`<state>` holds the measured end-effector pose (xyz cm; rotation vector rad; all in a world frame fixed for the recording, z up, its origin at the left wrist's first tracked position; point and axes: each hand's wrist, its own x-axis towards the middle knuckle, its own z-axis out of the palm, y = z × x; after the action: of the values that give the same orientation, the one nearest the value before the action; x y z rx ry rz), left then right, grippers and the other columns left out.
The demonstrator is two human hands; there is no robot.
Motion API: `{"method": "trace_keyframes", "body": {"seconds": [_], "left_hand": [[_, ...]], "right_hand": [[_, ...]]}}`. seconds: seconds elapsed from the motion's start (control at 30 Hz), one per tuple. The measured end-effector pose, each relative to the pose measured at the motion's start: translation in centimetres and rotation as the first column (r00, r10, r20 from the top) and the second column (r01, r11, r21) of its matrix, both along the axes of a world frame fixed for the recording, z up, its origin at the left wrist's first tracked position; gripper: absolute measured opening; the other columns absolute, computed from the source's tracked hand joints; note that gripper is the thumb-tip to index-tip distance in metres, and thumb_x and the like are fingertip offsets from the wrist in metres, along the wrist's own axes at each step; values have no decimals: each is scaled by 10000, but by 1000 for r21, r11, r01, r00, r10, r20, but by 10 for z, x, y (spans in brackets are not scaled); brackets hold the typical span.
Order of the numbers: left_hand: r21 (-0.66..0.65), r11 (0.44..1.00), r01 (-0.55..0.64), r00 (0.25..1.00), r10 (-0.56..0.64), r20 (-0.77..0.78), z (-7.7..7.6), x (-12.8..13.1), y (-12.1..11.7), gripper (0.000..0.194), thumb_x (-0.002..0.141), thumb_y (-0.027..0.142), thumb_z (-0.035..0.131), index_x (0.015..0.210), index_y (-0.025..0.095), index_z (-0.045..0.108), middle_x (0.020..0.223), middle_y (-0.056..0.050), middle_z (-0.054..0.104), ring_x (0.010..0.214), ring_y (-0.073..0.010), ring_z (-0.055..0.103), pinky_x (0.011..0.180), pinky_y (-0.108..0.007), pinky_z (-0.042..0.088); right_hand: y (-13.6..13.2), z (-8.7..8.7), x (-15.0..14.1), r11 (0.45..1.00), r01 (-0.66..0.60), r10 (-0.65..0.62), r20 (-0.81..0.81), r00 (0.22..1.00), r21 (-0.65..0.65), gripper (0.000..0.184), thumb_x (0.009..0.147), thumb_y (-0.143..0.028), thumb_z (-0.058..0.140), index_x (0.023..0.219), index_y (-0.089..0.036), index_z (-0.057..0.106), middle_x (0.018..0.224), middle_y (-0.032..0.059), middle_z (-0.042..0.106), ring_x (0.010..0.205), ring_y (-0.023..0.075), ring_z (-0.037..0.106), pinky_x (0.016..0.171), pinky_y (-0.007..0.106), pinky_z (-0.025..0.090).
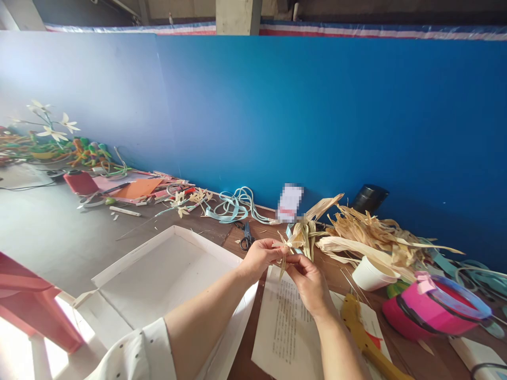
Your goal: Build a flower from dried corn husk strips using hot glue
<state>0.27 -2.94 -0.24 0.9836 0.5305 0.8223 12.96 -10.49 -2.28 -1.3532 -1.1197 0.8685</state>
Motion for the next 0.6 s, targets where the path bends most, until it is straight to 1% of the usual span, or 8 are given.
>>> {"method": "trace_keyframes", "body": {"seconds": [0.13,0.27,0.33,0.47,0.6], "left_hand": [[2,1000,-5,1000,5,-14,1,0,0,453,484,439,806,714,94,622,620,-15,557,531,-68,439,560,-231,335],[-4,1000,4,1000,-4,-10,2,-1,-1,449,492,443,802,704,96,615,603,-8,548,507,-62,428,535,-225,323],[-3,1000,8,1000,-8,-7,2,-1,-1,446,499,445,798,707,96,614,613,-15,558,510,-68,442,539,-230,334],[-7,1000,-7,1000,7,2,-1,1,0,427,503,425,799,704,102,607,610,-14,560,515,-72,452,541,-227,334],[-11,1000,-20,1000,20,4,-2,1,2,430,497,427,799,702,102,607,600,-7,551,504,-65,437,528,-223,320]], "right_hand": [[0,0,1,1000,8,-8,30,1000,0,188,707,-387,703,858,-279,678,808,1,659,751,201,569,656,304,408],[0,-1,2,1000,-4,4,34,999,17,174,719,-372,698,869,-285,675,839,4,664,780,203,571,709,320,419],[0,-2,2,1000,0,-1,33,999,28,172,718,-371,699,868,-288,675,832,4,662,780,203,573,704,320,421],[3,-7,-1,998,50,-50,13,999,46,204,693,-416,708,847,-284,680,706,-5,631,661,180,552,583,292,398],[7,-12,-4,993,112,-112,-1,994,32,314,660,-473,720,871,-244,686,537,-22,528,509,141,461,481,269,332]]}}
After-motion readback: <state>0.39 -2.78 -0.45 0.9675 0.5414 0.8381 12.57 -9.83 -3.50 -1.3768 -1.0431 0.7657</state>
